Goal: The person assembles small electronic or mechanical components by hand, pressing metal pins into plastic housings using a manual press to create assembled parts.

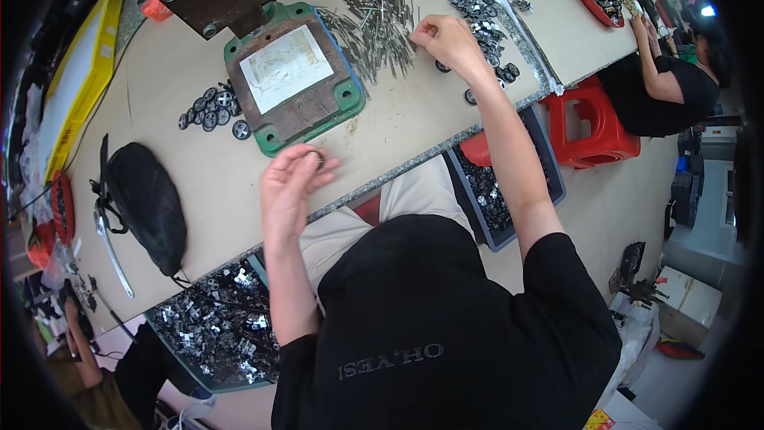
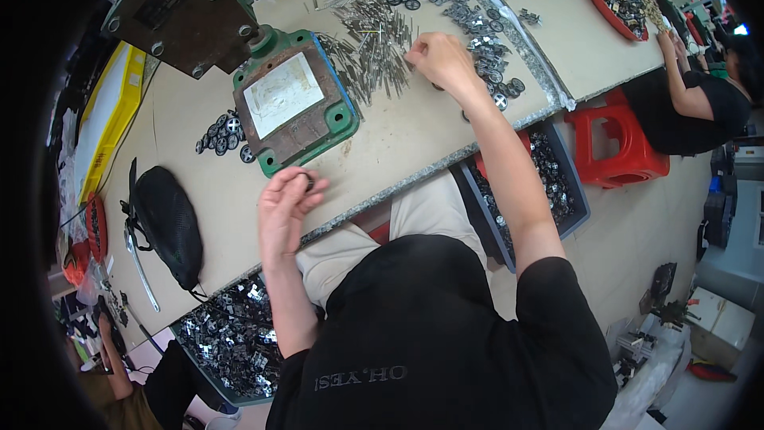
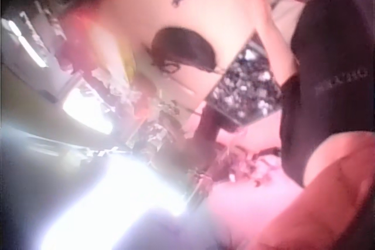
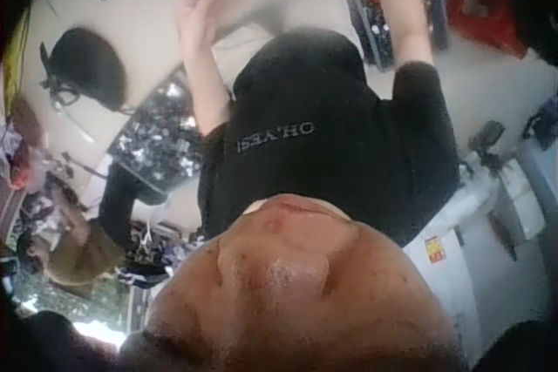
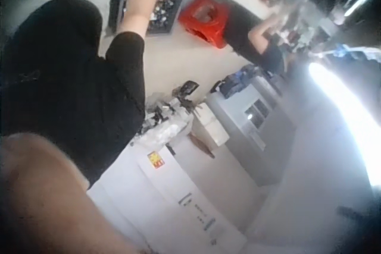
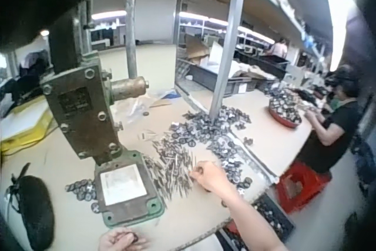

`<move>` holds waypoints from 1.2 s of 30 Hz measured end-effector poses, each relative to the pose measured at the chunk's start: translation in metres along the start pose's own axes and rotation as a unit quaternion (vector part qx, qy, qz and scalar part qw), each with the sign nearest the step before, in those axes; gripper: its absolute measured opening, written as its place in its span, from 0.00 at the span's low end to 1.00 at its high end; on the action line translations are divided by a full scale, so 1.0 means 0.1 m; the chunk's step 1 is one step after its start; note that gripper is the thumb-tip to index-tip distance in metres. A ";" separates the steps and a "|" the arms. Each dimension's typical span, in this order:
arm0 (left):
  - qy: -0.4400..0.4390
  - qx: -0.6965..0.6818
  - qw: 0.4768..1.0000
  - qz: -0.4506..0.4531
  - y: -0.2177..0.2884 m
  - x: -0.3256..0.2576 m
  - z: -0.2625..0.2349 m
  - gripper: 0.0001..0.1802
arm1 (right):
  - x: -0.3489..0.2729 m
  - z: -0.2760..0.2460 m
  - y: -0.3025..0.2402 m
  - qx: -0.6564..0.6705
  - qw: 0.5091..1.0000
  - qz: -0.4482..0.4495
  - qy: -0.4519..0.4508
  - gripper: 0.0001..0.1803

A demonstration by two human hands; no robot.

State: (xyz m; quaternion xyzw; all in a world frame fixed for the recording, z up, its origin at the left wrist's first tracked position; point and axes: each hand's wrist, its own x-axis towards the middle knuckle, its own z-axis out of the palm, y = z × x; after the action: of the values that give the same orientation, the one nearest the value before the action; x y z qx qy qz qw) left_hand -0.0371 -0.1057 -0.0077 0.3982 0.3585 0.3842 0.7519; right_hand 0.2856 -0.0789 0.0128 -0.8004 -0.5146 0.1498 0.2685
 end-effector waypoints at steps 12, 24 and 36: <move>-0.034 -0.098 0.992 -0.065 -0.12 0.08 0.13 0.18 | 0.19 0.08 -0.05 -0.006 0.998 0.037 -0.048 0.13; -0.043 -0.108 0.990 -0.084 -0.10 0.06 0.12 0.19 | 0.18 0.02 -0.08 0.014 0.996 0.022 -0.089 0.11; -0.041 -0.114 0.988 -0.093 -0.11 0.06 0.11 0.21 | -1.01 0.61 -0.72 0.521 0.820 -0.009 -0.236 0.08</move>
State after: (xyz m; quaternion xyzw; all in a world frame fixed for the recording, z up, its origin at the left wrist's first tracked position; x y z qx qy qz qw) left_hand -0.0218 -0.1080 -0.0145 0.2903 0.3163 0.3346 0.8389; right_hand 0.1574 -0.1299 0.0015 -0.4762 -0.4145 0.5779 0.5171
